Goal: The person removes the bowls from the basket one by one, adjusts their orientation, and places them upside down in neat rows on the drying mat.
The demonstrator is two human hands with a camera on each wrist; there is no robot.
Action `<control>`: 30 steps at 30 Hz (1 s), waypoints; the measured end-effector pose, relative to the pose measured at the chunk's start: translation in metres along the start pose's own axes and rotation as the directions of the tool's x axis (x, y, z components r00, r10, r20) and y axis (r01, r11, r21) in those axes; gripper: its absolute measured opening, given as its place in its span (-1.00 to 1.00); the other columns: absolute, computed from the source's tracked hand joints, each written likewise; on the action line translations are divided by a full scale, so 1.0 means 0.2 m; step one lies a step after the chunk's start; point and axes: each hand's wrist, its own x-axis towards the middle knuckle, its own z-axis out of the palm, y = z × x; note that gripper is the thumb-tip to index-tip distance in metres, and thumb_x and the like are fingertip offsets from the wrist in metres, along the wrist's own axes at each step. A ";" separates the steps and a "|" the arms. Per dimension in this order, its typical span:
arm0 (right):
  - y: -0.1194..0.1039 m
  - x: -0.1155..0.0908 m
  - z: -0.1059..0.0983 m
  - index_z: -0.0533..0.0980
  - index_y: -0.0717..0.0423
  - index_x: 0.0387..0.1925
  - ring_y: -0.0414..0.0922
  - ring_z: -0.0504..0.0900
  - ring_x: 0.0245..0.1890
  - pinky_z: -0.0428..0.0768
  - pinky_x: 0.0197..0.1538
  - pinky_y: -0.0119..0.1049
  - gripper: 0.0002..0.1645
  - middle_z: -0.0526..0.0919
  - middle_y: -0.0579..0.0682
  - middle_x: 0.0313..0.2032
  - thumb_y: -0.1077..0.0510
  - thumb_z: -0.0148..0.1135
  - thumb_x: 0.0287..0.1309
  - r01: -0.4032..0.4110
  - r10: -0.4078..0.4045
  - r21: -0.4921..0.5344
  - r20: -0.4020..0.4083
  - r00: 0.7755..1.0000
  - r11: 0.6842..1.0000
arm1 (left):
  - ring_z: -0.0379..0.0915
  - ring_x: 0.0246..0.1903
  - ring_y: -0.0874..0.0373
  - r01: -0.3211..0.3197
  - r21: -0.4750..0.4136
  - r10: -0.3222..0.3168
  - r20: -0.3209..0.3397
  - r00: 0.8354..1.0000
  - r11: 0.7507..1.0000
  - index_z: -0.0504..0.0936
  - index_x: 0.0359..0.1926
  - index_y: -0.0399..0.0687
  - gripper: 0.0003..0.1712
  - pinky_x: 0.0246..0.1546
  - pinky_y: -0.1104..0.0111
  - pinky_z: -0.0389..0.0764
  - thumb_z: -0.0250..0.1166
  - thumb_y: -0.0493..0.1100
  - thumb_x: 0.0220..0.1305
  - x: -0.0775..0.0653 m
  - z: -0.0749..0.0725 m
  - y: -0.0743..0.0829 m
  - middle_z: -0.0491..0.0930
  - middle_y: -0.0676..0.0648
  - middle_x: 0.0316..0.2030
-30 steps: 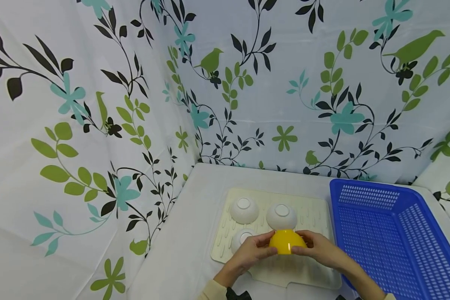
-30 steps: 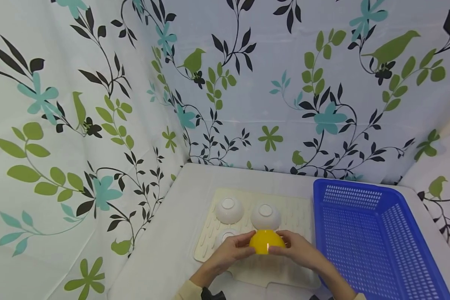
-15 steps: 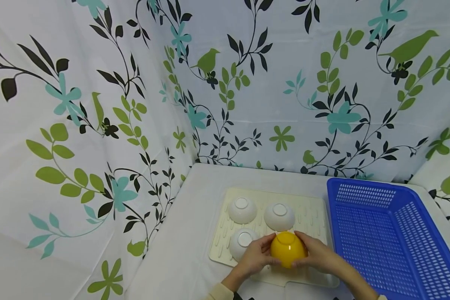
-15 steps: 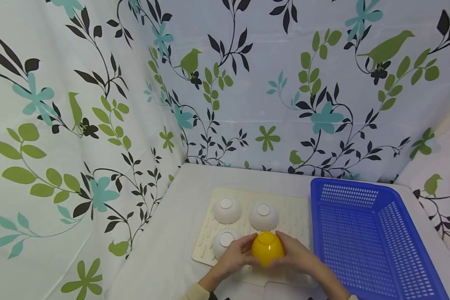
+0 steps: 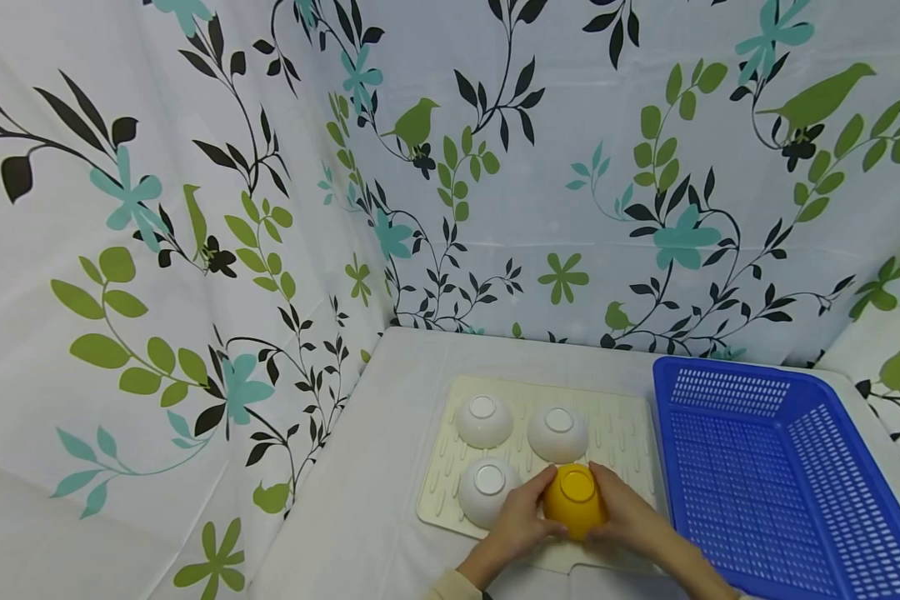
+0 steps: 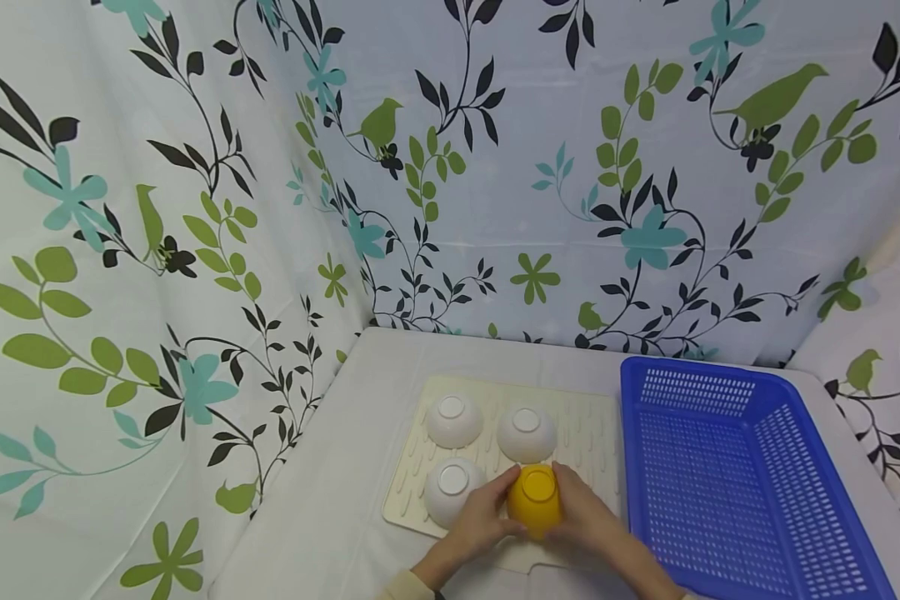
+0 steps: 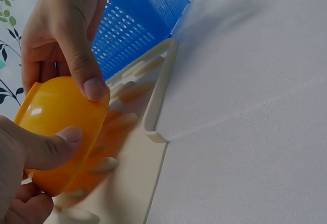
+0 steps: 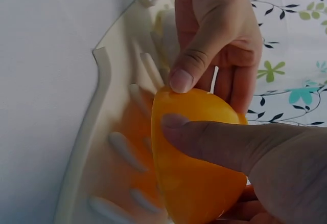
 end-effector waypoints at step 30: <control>0.00 0.01 0.08 0.12 0.54 0.27 0.34 0.39 0.18 0.37 0.26 0.19 0.27 0.28 0.49 0.21 0.29 0.59 -0.59 -0.055 0.054 -0.109 -0.014 0.998 0.993 | 0.18 0.36 0.13 -0.038 0.295 0.010 0.097 0.995 0.955 0.17 0.39 0.01 -0.05 0.37 0.27 0.30 0.44 -0.12 -0.01 0.01 0.00 -0.01 0.20 -0.06 0.39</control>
